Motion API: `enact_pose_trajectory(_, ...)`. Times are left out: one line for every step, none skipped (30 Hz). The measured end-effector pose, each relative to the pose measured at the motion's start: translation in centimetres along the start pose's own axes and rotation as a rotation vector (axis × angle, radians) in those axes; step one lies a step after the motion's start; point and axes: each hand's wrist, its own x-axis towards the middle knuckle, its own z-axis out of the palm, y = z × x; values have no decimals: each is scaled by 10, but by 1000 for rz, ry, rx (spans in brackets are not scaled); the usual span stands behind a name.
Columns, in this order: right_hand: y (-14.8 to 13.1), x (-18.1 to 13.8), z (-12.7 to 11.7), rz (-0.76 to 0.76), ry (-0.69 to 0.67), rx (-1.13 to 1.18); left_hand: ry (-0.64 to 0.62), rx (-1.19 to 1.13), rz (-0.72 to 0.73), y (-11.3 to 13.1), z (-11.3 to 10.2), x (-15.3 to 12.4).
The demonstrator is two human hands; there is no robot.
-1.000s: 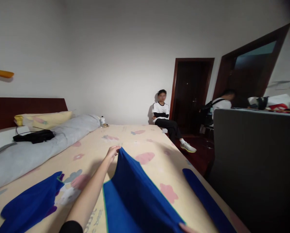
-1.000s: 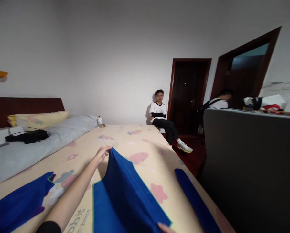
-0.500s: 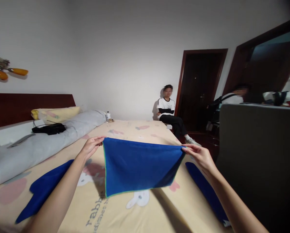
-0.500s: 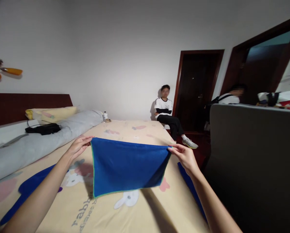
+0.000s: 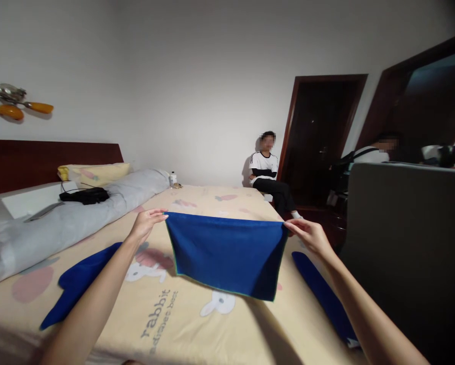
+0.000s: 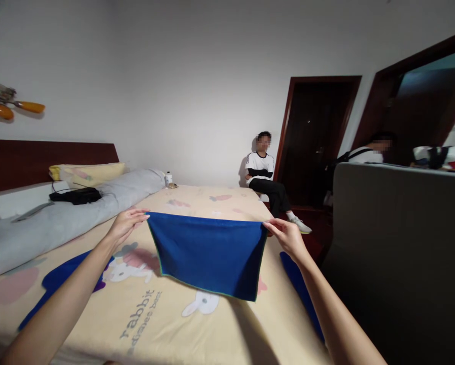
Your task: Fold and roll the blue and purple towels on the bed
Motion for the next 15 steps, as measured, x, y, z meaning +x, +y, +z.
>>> enact_pose_trajectory(1,1,-2,-7,-11,-32,2,28,2,0,-1,0)
enact_pose_trajectory(2,1,-4,-11,-28,-60,3,56,3,0,-1,0)
enact_pose_trajectory(3,2,-6,-14,-49,-87,2,83,4,1,-3,0)
enact_pose_trajectory(3,2,-7,-18,-71,-113,-1,109,5,1,-4,1)
enact_pose_trajectory(3,2,-9,-22,-90,-138,-4,133,8,0,-5,2)
enact_pose_trajectory(3,2,-10,-27,-102,-163,-10,157,13,0,-6,4)
enact_pose_trajectory(3,2,-11,-32,-108,-185,-17,180,20,0,-7,5)
enact_pose_trajectory(3,3,-11,-35,-109,-200,-26,203,28,0,-8,7)
enact_pose_trajectory(3,4,-11,-34,-109,-204,-37,227,37,-1,-8,8)
enact_pose_trajectory(4,5,-11,-29,-111,-196,-49,249,46,-1,-8,9)
enact_pose_trajectory(5,6,-11,-17,-114,-180,-59,272,56,-2,-8,11)
enact_pose_trajectory(6,7,-10,6,-114,-155,-66,292,67,-2,-8,12)
enact_pose_trajectory(7,8,-9,36,-112,-123,-69,310,80,-2,-8,14)
enact_pose_trajectory(8,10,-8,68,-105,-89,-67,324,94,-3,-7,15)
enact_pose_trajectory(10,11,-6,98,-94,-55,-61,335,109,-3,-7,17)
